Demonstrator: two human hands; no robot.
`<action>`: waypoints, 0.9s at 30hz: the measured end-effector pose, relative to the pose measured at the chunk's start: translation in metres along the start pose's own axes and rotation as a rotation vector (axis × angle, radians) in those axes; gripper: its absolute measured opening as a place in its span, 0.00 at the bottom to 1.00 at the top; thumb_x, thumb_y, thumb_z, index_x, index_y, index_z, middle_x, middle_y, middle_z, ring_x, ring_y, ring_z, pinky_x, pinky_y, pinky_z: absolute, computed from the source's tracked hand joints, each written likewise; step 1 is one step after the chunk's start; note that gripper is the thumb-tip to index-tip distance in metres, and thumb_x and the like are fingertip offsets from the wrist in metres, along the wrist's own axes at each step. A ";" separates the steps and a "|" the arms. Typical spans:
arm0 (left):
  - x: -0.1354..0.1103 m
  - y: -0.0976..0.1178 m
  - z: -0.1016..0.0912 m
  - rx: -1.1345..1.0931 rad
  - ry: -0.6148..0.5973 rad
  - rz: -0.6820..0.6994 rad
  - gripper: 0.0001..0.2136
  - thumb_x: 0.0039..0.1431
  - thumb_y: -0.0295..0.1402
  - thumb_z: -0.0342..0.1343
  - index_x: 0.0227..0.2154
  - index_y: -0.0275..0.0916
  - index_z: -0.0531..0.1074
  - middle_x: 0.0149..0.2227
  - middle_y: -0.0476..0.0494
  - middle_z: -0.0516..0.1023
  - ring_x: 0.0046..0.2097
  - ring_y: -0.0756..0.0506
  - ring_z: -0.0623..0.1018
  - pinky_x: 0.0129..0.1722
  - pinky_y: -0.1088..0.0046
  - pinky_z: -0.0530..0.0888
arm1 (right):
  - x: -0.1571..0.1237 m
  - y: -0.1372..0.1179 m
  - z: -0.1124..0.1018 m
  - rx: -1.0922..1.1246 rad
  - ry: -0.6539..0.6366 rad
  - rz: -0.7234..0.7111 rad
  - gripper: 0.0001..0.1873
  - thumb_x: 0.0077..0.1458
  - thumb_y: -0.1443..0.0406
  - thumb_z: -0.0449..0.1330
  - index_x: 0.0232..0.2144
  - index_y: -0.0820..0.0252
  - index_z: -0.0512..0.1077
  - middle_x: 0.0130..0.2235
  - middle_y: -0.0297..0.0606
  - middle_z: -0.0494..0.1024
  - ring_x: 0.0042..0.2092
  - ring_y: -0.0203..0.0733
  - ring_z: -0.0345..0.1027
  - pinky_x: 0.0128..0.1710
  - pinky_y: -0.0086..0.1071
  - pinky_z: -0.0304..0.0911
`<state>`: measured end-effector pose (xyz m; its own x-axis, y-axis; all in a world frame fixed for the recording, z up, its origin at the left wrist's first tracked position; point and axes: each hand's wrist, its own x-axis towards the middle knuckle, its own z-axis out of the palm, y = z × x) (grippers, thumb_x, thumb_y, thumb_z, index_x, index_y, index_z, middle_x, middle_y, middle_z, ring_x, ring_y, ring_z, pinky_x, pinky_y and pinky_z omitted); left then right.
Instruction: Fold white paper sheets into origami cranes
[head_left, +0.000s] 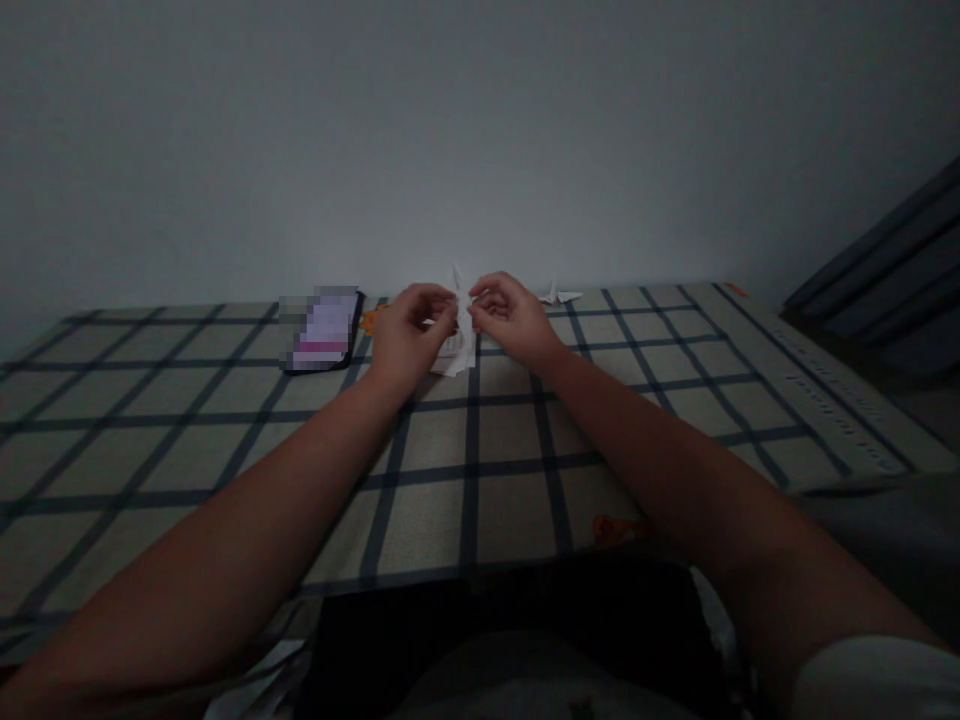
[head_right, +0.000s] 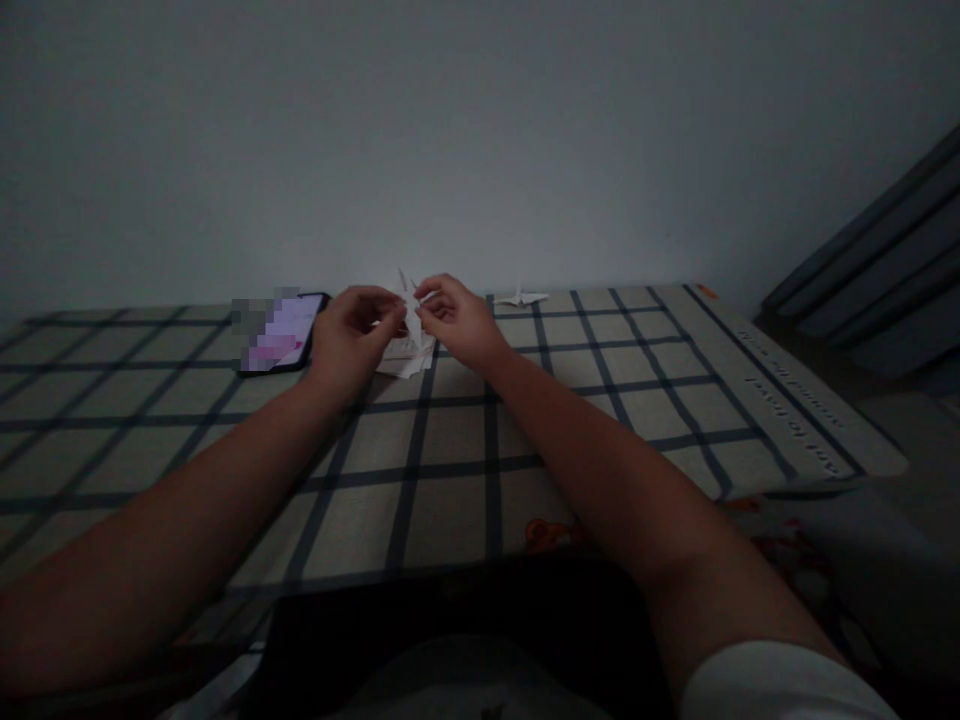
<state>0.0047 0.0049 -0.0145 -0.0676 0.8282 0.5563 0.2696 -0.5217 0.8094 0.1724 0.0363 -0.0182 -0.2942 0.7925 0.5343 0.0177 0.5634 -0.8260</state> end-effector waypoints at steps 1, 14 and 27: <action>0.000 0.000 -0.001 0.020 -0.017 0.014 0.09 0.53 0.35 0.63 0.38 0.39 0.77 0.34 0.46 0.80 0.33 0.48 0.79 0.35 0.73 0.77 | 0.000 -0.001 -0.001 -0.026 -0.006 -0.013 0.07 0.55 0.64 0.61 0.38 0.57 0.73 0.32 0.32 0.76 0.33 0.34 0.71 0.38 0.31 0.69; 0.009 0.001 -0.009 -0.076 -0.146 -0.046 0.17 0.45 0.35 0.68 0.40 0.37 0.80 0.35 0.44 0.81 0.38 0.46 0.80 0.45 0.65 0.79 | 0.008 0.004 -0.015 0.061 -0.116 0.037 0.14 0.52 0.65 0.63 0.42 0.59 0.80 0.42 0.39 0.81 0.42 0.38 0.74 0.46 0.35 0.71; 0.011 -0.005 -0.013 0.027 -0.099 -0.055 0.13 0.49 0.42 0.68 0.33 0.39 0.83 0.34 0.42 0.84 0.37 0.43 0.82 0.40 0.67 0.79 | 0.007 -0.001 -0.019 0.114 -0.133 0.112 0.11 0.52 0.62 0.67 0.38 0.62 0.79 0.36 0.38 0.80 0.37 0.36 0.73 0.42 0.33 0.71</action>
<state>-0.0103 0.0134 -0.0100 0.0114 0.8723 0.4889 0.2937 -0.4703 0.8322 0.1883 0.0459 -0.0105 -0.4201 0.8065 0.4161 -0.0492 0.4376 -0.8978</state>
